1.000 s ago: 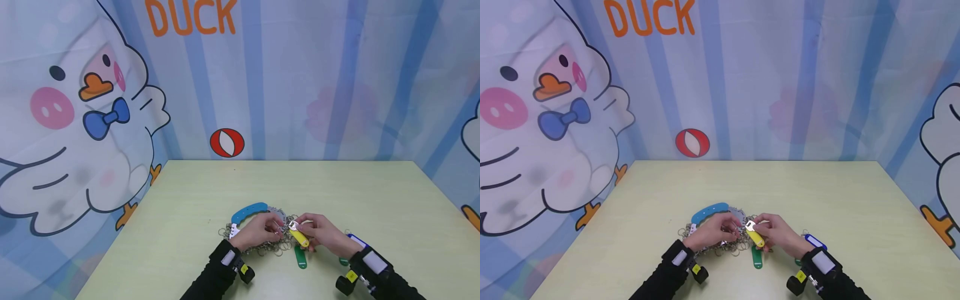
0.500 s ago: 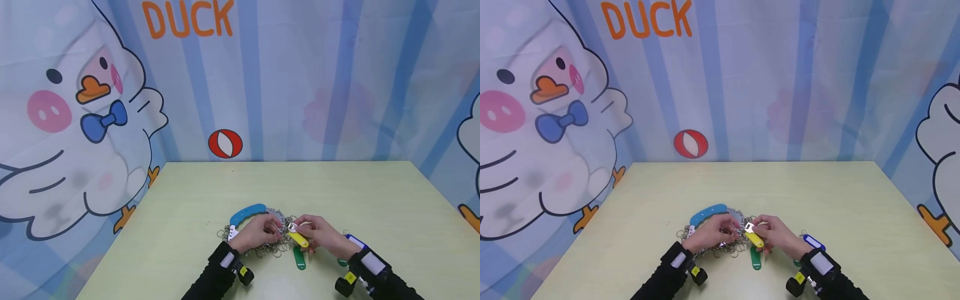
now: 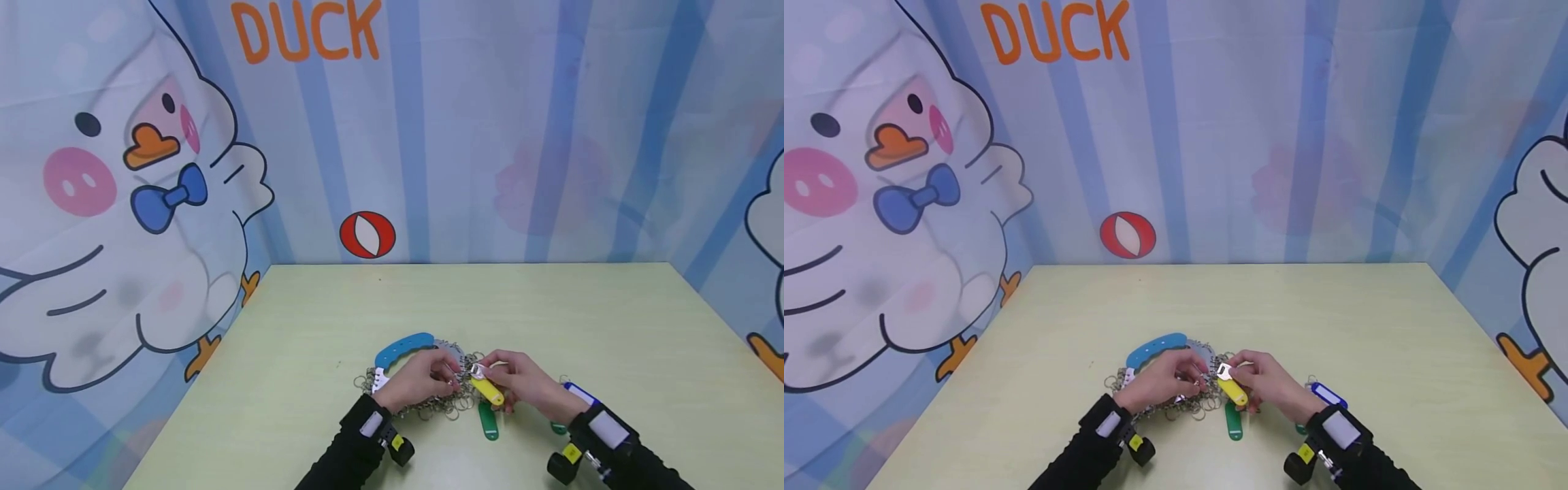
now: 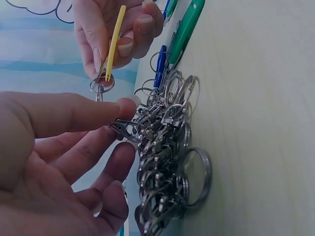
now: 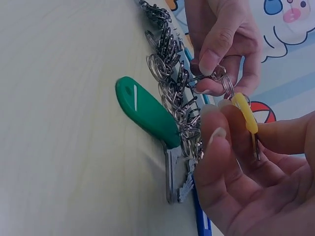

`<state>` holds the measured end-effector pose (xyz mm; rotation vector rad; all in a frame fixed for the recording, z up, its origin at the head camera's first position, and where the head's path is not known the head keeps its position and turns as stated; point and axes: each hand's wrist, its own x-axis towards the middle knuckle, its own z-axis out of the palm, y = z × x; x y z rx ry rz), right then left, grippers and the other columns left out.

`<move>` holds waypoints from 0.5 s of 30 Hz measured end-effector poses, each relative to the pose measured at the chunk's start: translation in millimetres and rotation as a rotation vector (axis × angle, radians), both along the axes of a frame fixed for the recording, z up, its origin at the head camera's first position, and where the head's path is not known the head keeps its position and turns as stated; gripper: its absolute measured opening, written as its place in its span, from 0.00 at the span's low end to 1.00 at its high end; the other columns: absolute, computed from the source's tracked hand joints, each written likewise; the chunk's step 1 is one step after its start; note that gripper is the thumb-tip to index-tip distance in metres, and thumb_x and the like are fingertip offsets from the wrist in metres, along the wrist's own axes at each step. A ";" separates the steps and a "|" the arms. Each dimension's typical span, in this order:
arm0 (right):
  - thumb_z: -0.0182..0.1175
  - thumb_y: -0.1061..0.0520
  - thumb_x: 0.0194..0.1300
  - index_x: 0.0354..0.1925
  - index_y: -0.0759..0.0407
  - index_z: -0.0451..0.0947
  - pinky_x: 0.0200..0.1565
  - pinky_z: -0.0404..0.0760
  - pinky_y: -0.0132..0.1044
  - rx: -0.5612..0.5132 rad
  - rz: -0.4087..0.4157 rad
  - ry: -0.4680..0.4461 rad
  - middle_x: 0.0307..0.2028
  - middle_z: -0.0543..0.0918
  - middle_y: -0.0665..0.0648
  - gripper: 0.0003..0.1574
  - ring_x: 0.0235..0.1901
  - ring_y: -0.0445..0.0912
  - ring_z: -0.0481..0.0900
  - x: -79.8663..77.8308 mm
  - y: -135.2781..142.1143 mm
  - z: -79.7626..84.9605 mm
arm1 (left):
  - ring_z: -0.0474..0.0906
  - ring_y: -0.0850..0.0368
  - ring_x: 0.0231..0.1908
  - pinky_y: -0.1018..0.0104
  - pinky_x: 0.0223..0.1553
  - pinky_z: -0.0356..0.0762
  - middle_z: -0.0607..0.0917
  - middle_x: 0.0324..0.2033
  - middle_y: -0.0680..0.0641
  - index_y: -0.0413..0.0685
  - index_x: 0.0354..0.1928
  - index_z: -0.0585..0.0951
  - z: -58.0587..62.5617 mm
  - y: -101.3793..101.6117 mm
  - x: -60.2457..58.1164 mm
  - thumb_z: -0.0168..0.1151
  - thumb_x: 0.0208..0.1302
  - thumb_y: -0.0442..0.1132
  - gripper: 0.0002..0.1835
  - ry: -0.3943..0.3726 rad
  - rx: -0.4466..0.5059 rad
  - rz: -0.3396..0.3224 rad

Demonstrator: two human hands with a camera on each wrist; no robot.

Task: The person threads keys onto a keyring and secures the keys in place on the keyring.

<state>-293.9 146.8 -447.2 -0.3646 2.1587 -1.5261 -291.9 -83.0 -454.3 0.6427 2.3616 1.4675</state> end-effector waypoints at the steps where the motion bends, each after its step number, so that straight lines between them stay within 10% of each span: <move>1: 0.49 0.53 0.74 0.56 0.66 0.69 0.25 0.77 0.35 0.007 -0.003 0.010 0.32 0.82 0.55 0.20 0.23 0.44 0.76 -0.1 0.1 -0.7 | 0.81 0.61 0.35 0.75 0.38 0.75 0.87 0.36 0.41 0.37 0.45 0.77 0.3 0.4 0.0 0.61 0.59 0.25 0.12 0.004 -0.004 0.004; 15: 0.54 0.59 0.69 0.46 0.63 0.75 0.18 0.68 0.28 0.201 0.059 0.209 0.32 0.83 0.54 0.11 0.19 0.42 0.69 5.1 0.5 1.5 | 0.82 0.61 0.34 0.75 0.39 0.74 0.87 0.33 0.45 0.40 0.39 0.81 3.2 9.2 0.1 0.64 0.56 0.25 0.09 0.180 -0.151 0.021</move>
